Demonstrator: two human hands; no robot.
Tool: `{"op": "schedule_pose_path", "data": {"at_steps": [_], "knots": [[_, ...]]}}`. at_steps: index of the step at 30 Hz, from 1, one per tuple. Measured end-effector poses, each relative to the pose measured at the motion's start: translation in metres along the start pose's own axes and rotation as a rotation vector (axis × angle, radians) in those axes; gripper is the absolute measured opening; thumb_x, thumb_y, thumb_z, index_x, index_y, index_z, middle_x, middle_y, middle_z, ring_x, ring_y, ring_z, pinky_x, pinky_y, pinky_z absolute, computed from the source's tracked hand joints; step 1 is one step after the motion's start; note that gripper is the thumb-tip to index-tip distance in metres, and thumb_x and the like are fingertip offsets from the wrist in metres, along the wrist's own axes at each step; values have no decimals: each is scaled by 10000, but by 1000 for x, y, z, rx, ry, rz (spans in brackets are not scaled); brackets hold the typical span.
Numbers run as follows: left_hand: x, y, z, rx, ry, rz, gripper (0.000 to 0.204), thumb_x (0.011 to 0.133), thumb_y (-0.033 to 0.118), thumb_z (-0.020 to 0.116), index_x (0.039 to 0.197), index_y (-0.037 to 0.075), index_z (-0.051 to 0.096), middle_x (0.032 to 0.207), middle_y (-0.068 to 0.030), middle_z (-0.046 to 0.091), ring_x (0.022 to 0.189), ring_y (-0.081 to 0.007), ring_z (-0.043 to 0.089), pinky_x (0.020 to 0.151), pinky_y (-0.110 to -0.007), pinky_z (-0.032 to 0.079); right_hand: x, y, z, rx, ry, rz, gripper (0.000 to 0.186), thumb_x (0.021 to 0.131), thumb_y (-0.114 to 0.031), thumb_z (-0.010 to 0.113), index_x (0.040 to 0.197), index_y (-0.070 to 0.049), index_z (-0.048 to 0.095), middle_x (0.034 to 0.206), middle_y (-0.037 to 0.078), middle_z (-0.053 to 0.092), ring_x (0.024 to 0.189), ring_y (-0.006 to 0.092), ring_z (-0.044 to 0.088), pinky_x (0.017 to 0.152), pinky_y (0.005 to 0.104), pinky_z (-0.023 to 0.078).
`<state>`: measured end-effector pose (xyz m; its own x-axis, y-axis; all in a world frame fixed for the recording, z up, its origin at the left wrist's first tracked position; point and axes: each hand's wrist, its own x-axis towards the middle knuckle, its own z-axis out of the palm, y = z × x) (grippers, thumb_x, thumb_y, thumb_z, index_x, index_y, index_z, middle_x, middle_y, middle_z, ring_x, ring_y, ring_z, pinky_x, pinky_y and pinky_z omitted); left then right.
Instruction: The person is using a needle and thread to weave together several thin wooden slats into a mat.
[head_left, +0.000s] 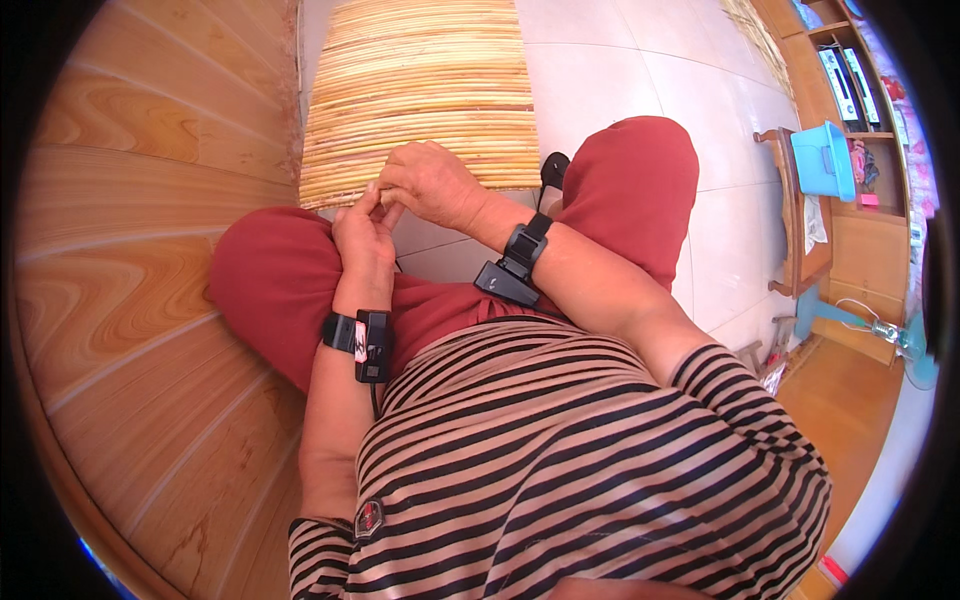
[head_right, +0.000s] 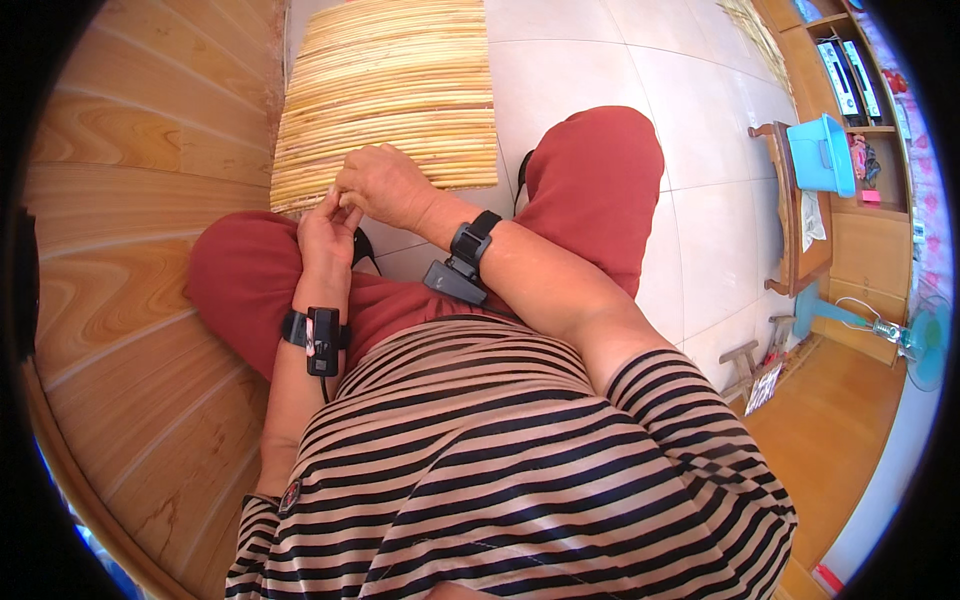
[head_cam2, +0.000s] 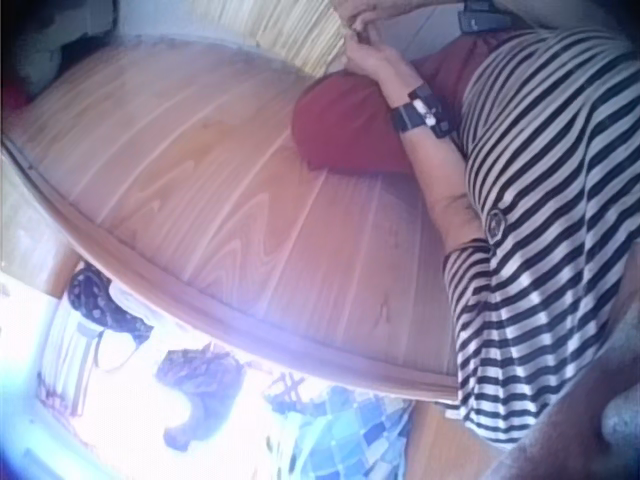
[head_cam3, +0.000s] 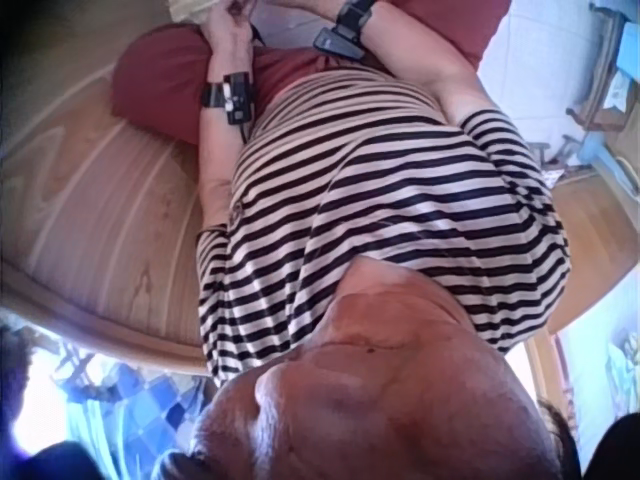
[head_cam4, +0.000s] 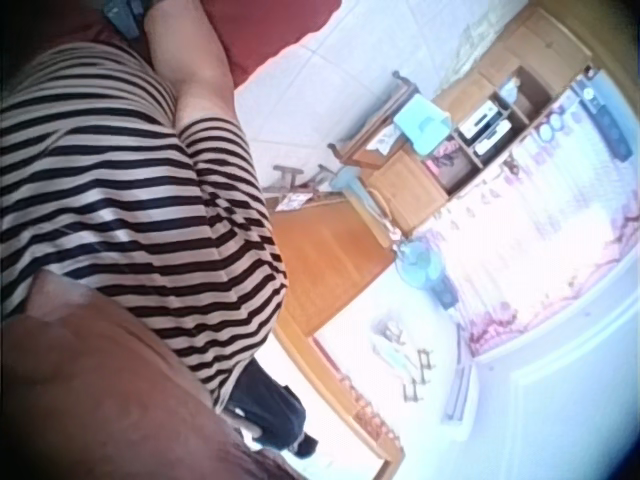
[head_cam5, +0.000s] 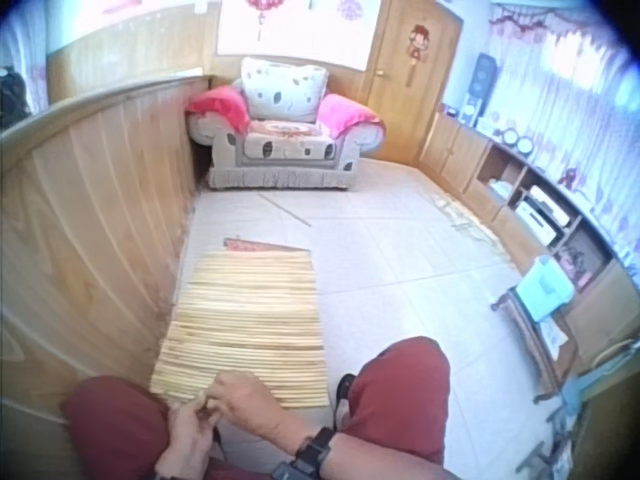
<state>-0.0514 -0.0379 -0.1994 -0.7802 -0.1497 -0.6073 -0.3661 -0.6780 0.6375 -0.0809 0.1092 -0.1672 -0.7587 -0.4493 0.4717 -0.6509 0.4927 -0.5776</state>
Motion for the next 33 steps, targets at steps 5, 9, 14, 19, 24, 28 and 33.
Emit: {"op": "schedule_pose_path", "data": {"at_steps": [5,9,14,19,24,28,33], "knots": [[-2,-1,2,-73,38,-9,155,900,43,616,1043,19,563,917,-100,635,781,-223,629,782,-461,566,-4,2,8,-38,99,-55,81,750,-155,642,717,-90,607,746,69,546,758,293,576,686,404,471],[7,-7,-9,-90,70,-37,141,906,70,617,1031,28,566,887,-88,632,747,-222,615,778,-462,560,3,-5,7,-26,22,-61,93,745,-92,640,716,-55,559,759,97,537,762,294,566,681,404,467],[4,0,-9,-19,25,-29,92,922,109,597,989,46,596,843,-79,635,738,-212,614,767,-437,563,13,-9,0,29,86,-133,117,715,-99,624,664,-64,525,719,95,522,714,305,558,612,410,465],[-9,12,5,-8,-98,8,134,922,130,584,1006,29,611,912,-83,641,815,-229,648,768,-442,573,22,-16,-9,15,81,-106,122,770,-127,632,687,-62,570,718,85,530,706,300,562,635,398,489],[-28,38,23,32,-8,176,204,899,52,584,1091,11,527,1002,-109,624,849,-246,652,779,-468,588,30,-29,-44,542,243,520,370,821,-190,656,1152,-43,578,1029,154,622,940,332,601,802,372,498],[-53,80,39,108,-86,358,225,876,29,621,1068,15,506,1015,-102,619,836,-191,640,713,-385,600,18,0,-76,30,325,384,523,829,-141,622,1320,-43,472,1214,206,563,1122,350,541,938,398,441],[-95,141,68,334,-260,601,173,859,18,656,1015,16,580,923,-33,637,820,-106,614,677,-245,531,-5,-20,-81,-80,222,301,485,827,-52,522,1309,-33,481,1332,228,478,1257,390,434,1052,463,347]]}}
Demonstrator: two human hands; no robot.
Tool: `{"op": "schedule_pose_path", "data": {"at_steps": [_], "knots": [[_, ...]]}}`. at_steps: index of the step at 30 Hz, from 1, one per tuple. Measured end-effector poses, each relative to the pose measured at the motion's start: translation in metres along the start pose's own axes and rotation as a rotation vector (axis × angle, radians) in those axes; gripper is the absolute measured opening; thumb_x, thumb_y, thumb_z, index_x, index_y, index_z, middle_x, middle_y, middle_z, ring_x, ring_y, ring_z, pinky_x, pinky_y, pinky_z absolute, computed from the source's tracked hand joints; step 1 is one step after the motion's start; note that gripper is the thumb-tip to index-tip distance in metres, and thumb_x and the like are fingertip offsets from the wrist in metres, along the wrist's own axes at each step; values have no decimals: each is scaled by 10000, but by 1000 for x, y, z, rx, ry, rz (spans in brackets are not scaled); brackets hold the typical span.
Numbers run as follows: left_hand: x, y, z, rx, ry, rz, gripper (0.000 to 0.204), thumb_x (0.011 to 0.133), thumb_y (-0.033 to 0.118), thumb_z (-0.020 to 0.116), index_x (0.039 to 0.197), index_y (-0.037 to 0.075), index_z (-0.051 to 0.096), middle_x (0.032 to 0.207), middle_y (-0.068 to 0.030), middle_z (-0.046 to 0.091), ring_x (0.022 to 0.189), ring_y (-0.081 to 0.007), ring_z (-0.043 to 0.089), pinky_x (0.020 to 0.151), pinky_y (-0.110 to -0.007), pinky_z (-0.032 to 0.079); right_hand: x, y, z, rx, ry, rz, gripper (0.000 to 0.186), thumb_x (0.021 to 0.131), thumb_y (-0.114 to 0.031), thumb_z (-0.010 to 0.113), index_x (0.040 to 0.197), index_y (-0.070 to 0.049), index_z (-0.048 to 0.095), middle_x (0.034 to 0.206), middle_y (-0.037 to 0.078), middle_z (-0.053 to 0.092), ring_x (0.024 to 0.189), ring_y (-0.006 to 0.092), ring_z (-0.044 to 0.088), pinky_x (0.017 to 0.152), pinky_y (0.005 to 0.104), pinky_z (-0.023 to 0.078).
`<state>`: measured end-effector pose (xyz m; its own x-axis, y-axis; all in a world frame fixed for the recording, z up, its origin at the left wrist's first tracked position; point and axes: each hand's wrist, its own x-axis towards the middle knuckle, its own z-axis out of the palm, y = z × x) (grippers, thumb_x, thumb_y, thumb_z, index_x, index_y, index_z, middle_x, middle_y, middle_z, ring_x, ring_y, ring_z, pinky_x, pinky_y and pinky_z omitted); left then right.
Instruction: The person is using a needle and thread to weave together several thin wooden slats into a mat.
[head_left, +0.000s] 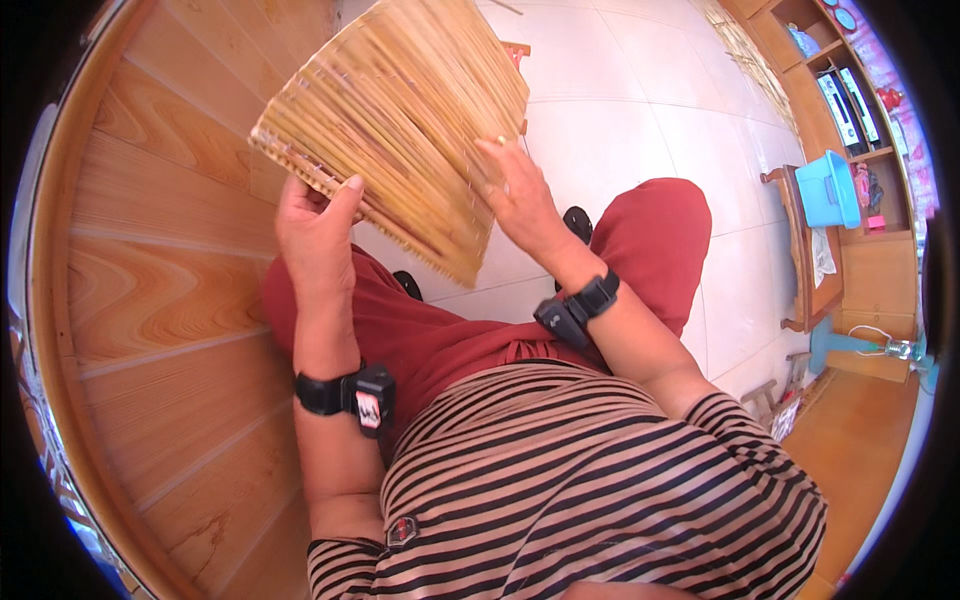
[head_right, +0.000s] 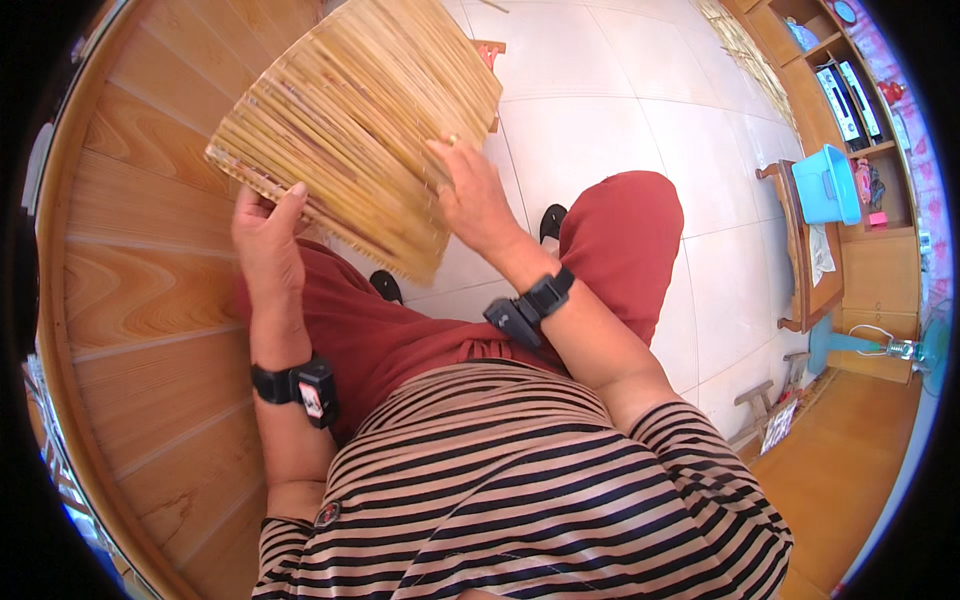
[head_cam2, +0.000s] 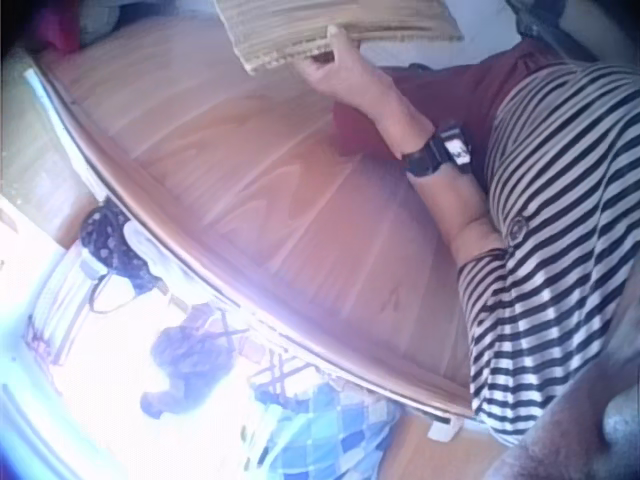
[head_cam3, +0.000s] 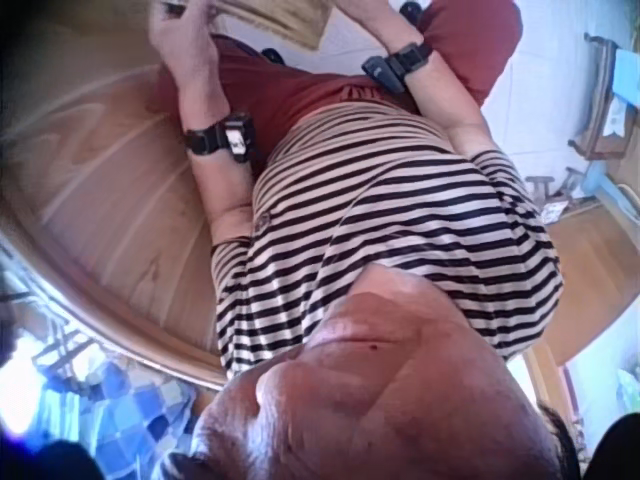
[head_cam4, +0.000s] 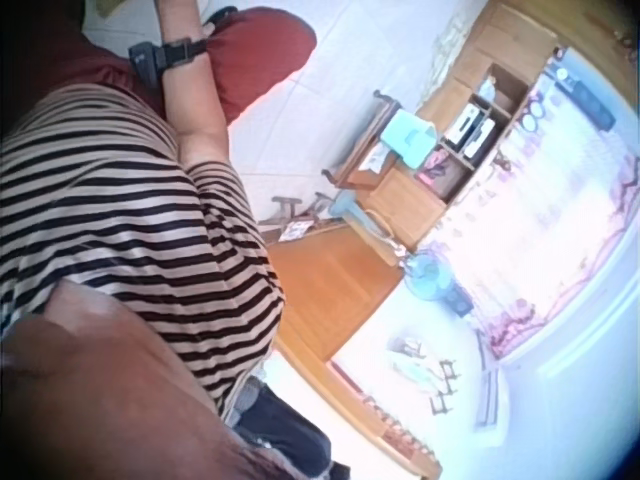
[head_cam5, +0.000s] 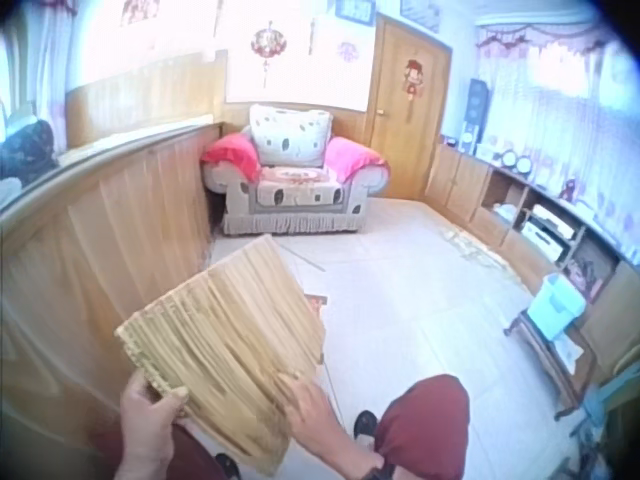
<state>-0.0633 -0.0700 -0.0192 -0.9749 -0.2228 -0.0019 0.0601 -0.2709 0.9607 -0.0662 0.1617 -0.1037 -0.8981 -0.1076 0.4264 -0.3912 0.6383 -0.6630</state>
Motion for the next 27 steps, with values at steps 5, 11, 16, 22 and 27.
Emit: {"op": "schedule_pose_path", "data": {"at_steps": [5,11,16,22,27], "knots": [[9,72,24,86,-220,262,109,884,19,638,985,2,598,875,16,623,743,-31,547,683,-176,429,17,-56,-40,203,104,-71,487,900,-176,588,1339,-18,449,1367,234,453,1286,384,421,1081,424,327],[-12,92,55,106,-327,146,47,896,31,640,903,16,596,786,39,591,677,-5,503,608,-167,404,25,-104,-74,530,148,30,196,914,-146,622,1062,-19,604,974,84,629,856,160,594,785,275,485],[-20,80,50,215,-300,172,100,880,33,659,850,25,564,761,47,567,664,1,481,582,-168,386,16,-129,-60,674,-7,46,190,882,-44,636,1069,-33,604,950,44,595,872,137,572,798,268,475],[-13,72,32,141,-261,140,109,931,125,634,914,29,586,834,2,584,689,-44,515,582,-192,424,27,-140,-41,620,83,-152,116,811,-22,709,903,-31,639,843,33,585,782,133,562,725,264,476],[-15,66,22,214,-96,424,210,988,103,507,1160,11,586,1131,-68,577,951,-129,565,757,-259,496,41,-129,-32,943,195,141,129,864,-38,693,953,-25,600,857,7,619,809,67,580,724,224,481]]}}
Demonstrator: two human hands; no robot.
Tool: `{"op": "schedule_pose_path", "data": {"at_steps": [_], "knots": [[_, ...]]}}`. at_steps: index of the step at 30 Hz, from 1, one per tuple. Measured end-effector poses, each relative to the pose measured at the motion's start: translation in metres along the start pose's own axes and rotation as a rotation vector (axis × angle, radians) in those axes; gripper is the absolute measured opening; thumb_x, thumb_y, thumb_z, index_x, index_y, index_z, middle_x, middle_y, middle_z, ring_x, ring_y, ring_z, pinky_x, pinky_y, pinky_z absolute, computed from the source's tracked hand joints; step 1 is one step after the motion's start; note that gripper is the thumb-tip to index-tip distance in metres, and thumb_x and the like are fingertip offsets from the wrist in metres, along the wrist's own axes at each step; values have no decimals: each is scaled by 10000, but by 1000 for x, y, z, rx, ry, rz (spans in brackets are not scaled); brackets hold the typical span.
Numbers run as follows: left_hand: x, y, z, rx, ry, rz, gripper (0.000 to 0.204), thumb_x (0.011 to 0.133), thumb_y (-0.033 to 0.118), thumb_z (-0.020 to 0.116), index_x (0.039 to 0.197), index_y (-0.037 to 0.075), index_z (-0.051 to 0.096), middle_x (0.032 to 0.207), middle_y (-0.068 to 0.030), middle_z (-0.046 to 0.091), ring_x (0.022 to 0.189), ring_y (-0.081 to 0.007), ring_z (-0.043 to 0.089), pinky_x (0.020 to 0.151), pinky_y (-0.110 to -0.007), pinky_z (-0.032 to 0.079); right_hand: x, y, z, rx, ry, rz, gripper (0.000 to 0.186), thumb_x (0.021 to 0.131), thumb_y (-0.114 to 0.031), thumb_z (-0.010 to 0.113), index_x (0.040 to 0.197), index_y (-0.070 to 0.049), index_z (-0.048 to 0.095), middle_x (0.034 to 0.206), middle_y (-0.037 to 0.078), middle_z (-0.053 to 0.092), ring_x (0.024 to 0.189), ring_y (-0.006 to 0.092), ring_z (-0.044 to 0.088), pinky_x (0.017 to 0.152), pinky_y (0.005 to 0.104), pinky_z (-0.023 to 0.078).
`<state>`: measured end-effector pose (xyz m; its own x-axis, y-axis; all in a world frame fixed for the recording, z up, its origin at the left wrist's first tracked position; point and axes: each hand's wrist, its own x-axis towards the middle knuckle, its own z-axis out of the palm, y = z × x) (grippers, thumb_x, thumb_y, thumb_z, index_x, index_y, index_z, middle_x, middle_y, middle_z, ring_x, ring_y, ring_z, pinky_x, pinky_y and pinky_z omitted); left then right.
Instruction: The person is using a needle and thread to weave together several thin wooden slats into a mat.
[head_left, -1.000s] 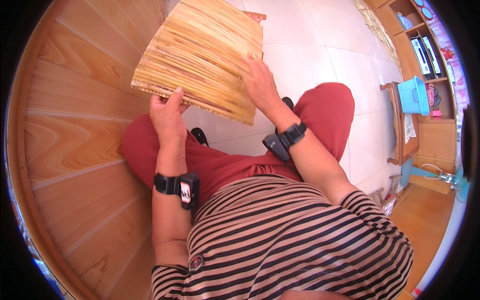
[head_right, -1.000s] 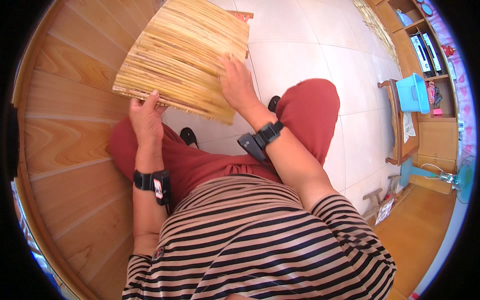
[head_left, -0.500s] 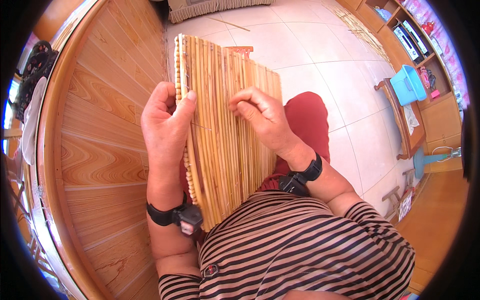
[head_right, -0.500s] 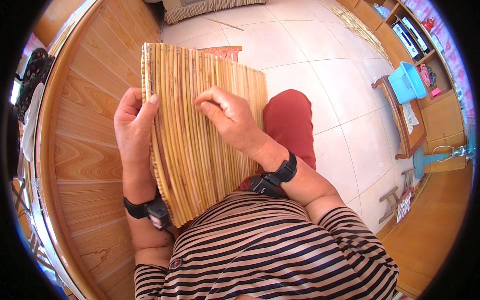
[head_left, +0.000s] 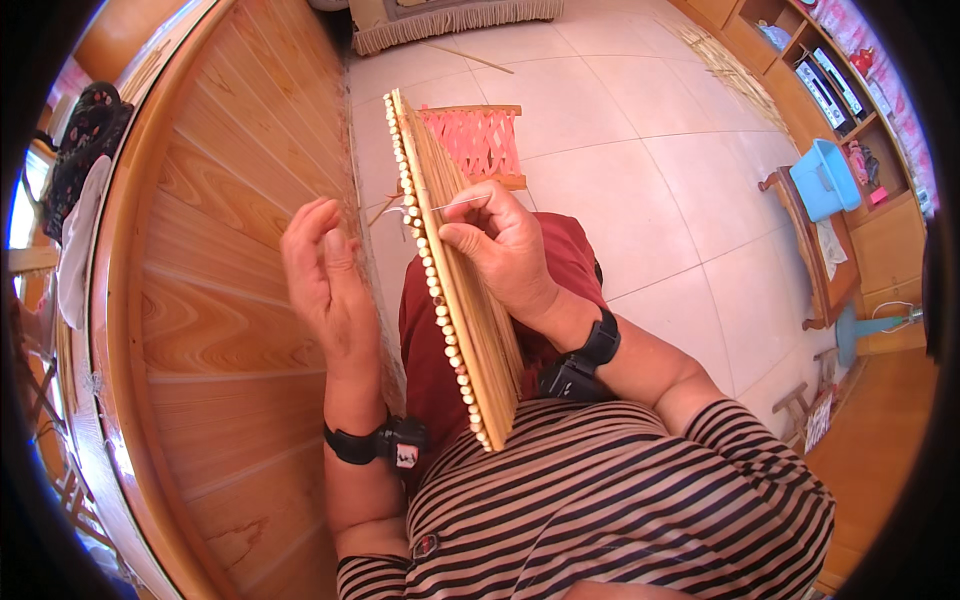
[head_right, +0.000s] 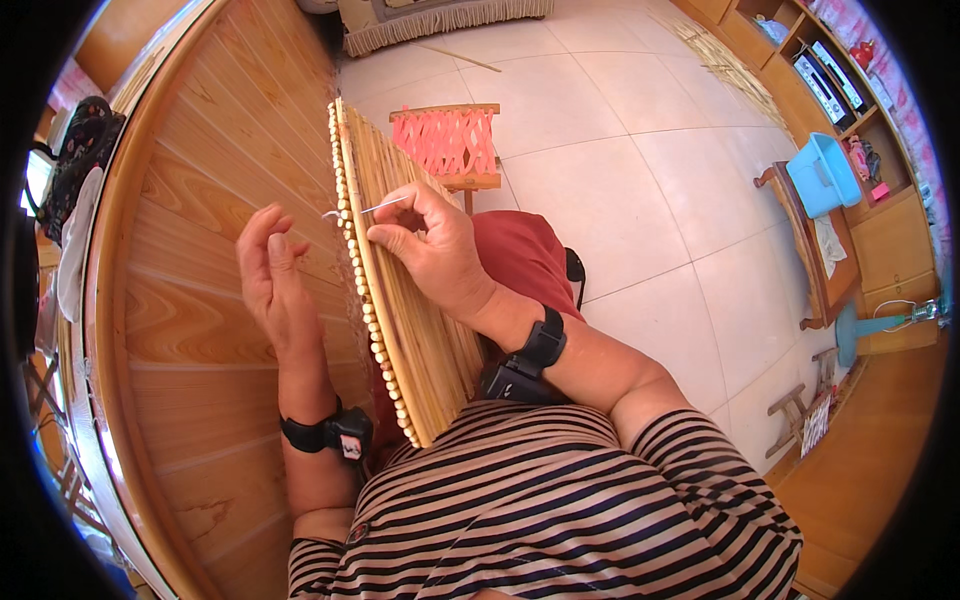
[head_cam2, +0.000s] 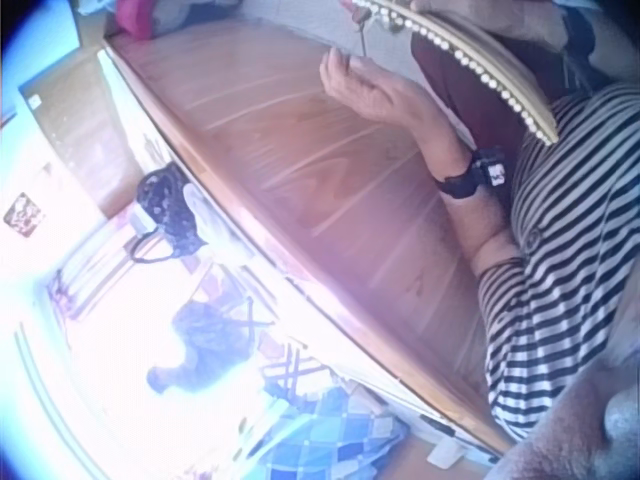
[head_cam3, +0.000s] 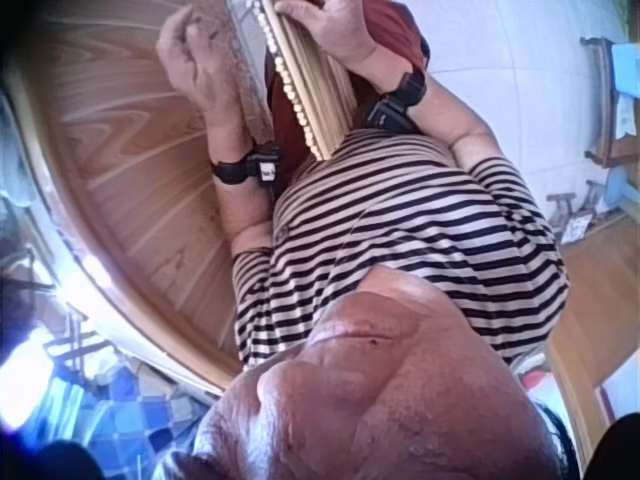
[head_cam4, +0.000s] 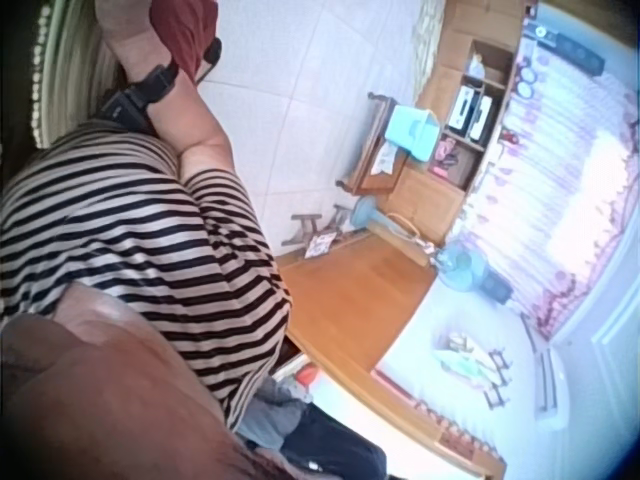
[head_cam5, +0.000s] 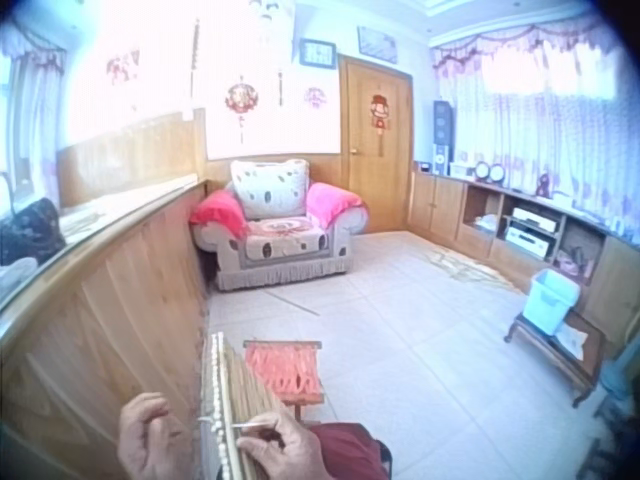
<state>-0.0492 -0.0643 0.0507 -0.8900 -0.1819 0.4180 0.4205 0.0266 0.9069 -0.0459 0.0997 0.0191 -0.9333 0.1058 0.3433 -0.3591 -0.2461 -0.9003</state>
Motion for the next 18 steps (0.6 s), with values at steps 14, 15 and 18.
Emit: {"op": "schedule_pose_path", "data": {"at_steps": [14,15,18], "knots": [[30,14,15,324,-273,289,230,935,-21,496,1132,9,611,1081,-104,570,648,-91,542,559,-214,462,15,-14,-13,-161,-121,-43,137,900,-158,666,870,-38,605,821,-10,617,759,46,536,649,215,436],[28,19,13,323,-256,31,148,957,67,515,1068,17,600,990,-76,587,617,-75,536,536,-206,449,15,-12,-18,-94,-152,44,141,909,-165,631,878,-35,584,786,-15,571,725,51,510,630,211,407],[11,32,18,521,-296,-63,323,936,309,628,840,9,558,677,-31,570,553,-89,521,497,-253,429,22,-36,-21,51,-72,-57,113,913,-136,595,902,-30,558,761,-20,515,703,55,482,634,209,392]]}}
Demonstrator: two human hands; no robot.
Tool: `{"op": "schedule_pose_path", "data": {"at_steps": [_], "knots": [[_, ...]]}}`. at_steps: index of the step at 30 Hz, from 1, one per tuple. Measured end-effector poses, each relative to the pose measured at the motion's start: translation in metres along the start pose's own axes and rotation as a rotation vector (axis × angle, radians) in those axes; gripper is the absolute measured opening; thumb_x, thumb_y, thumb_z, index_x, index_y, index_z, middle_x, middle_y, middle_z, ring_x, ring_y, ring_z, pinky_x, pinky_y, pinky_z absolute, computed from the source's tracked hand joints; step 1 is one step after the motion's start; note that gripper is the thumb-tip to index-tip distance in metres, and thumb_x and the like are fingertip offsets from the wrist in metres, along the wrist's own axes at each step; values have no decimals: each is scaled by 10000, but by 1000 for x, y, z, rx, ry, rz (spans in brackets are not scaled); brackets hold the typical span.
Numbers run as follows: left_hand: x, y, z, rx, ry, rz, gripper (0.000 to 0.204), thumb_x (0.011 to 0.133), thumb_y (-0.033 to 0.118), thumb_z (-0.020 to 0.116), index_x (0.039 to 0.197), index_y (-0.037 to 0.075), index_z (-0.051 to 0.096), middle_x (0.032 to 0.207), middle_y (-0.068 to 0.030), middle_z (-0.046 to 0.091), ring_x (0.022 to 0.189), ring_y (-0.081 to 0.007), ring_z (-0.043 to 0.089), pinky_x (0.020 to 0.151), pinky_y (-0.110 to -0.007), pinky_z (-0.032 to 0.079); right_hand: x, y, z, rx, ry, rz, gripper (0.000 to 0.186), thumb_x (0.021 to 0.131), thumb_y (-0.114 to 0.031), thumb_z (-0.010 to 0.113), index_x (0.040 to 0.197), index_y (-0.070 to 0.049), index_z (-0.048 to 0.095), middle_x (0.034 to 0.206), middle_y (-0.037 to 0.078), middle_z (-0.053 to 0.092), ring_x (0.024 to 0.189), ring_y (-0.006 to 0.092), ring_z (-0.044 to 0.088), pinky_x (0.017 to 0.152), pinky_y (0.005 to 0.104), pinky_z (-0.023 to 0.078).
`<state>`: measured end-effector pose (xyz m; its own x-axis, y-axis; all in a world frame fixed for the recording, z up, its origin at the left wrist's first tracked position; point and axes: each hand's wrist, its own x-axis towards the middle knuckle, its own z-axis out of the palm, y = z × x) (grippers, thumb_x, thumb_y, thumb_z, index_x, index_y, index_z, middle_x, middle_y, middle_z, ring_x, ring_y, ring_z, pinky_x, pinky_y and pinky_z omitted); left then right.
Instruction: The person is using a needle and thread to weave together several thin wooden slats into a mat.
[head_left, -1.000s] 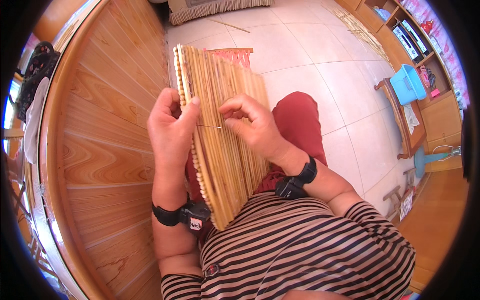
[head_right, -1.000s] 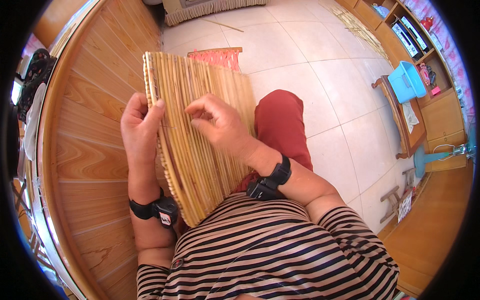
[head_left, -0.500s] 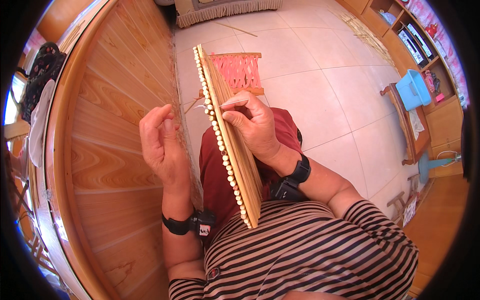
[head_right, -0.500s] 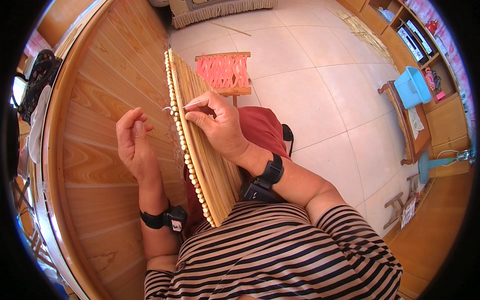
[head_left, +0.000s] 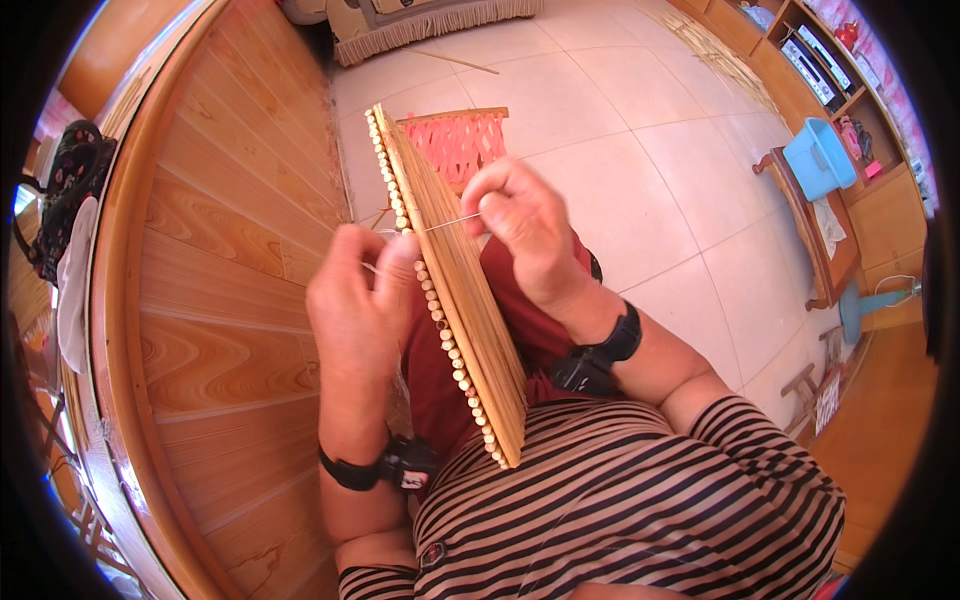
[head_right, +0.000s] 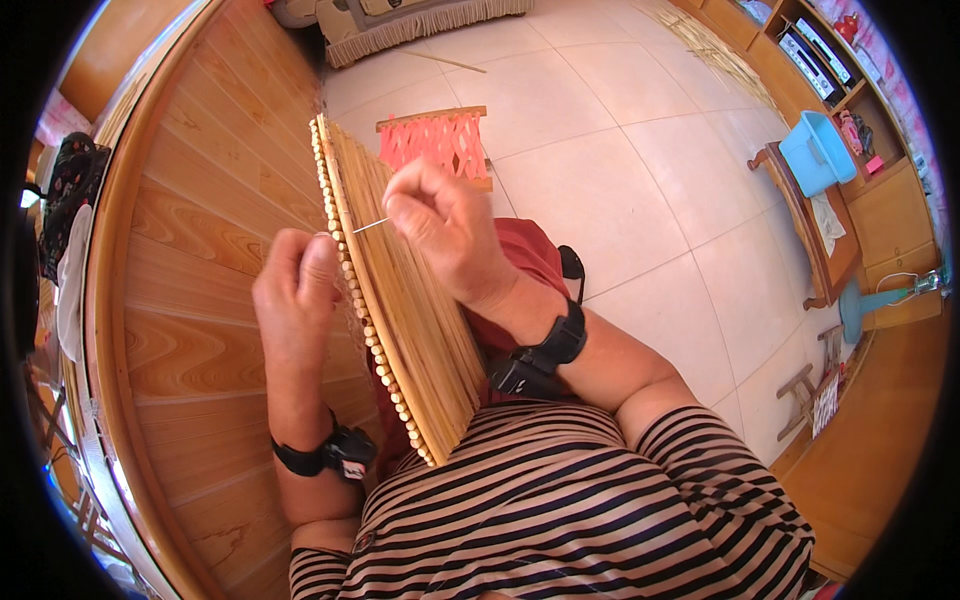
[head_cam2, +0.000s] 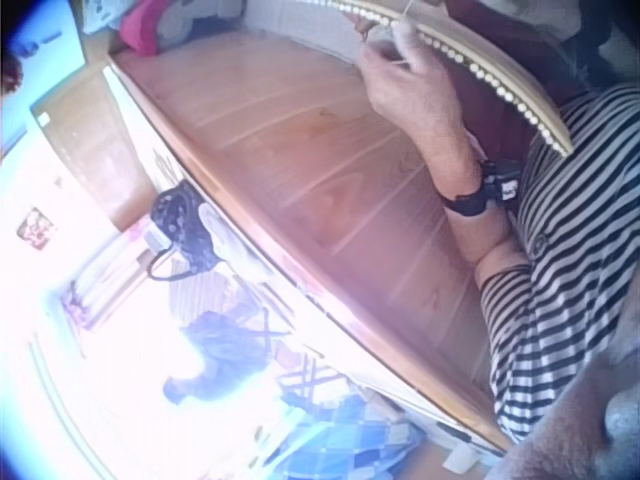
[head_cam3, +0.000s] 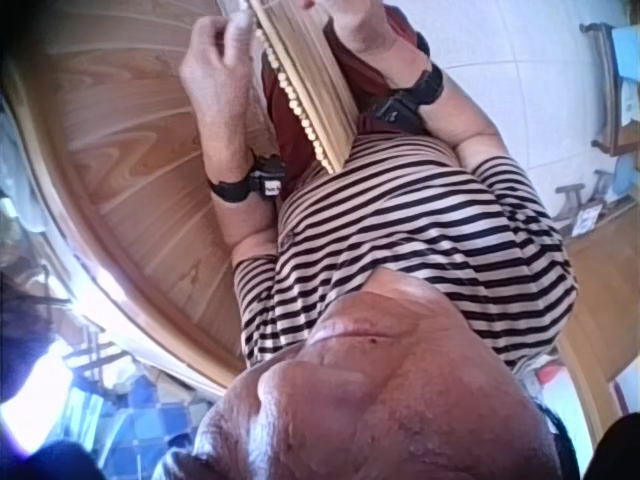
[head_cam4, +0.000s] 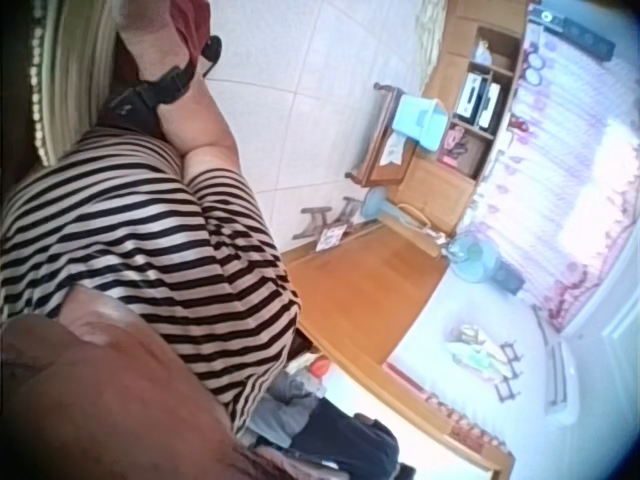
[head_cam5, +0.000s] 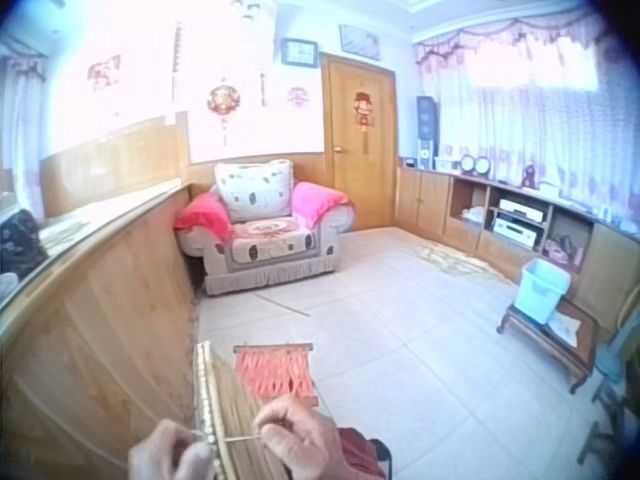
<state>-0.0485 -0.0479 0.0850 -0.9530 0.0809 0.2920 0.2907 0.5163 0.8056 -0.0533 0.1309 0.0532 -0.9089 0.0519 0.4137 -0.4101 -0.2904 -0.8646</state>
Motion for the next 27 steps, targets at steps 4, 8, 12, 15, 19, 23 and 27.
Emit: {"op": "schedule_pose_path", "data": {"at_steps": [4,8,12,15,19,23,27], "knots": [[-9,45,10,380,-134,-38,503,741,463,779,811,19,554,657,-174,616,622,-380,623,580,-436,502,10,-6,-11,2,72,-90,200,871,-142,524,1009,2,516,931,69,574,820,128,544,761,267,457],[-7,38,10,455,-131,8,480,763,438,750,844,8,552,682,-199,639,660,-406,640,604,-477,514,-11,27,-17,89,-25,171,227,826,21,479,1047,-12,520,972,69,583,871,132,560,830,278,470],[-7,24,9,206,-78,-84,321,796,261,714,837,-19,562,707,-236,632,694,-421,639,589,-453,506,-30,35,1,-17,-37,129,233,849,9,573,1082,-5,563,988,45,599,913,103,576,825,263,485],[-18,23,3,156,-37,-72,235,803,163,701,847,-26,569,621,-182,564,550,-248,579,537,-357,469,-25,26,12,-139,-51,80,247,848,2,616,1094,-9,585,969,48,601,895,109,586,795,260,490],[-31,12,-14,-84,-50,-118,107,847,58,659,867,-19,588,630,-22,528,575,-56,418,522,-251,402,-17,18,21,-301,-57,-143,248,796,12,687,1033,-43,641,903,61,585,835,165,596,741,284,491],[-47,-17,-28,-465,-154,-312,143,895,7,613,1037,-14,620,846,45,591,728,-26,487,647,-198,417,-9,20,30,-539,-208,-493,283,750,-85,751,1025,-81,684,869,80,576,767,244,560,693,325,460],[-71,-34,-10,-618,-30,-374,266,914,-2,582,1180,-19,586,1029,-12,633,895,-68,562,809,-222,454,-15,30,43,-549,-265,-591,249,716,-72,729,956,-116,681,840,54,569,784,241,572,702,351,448]]}}
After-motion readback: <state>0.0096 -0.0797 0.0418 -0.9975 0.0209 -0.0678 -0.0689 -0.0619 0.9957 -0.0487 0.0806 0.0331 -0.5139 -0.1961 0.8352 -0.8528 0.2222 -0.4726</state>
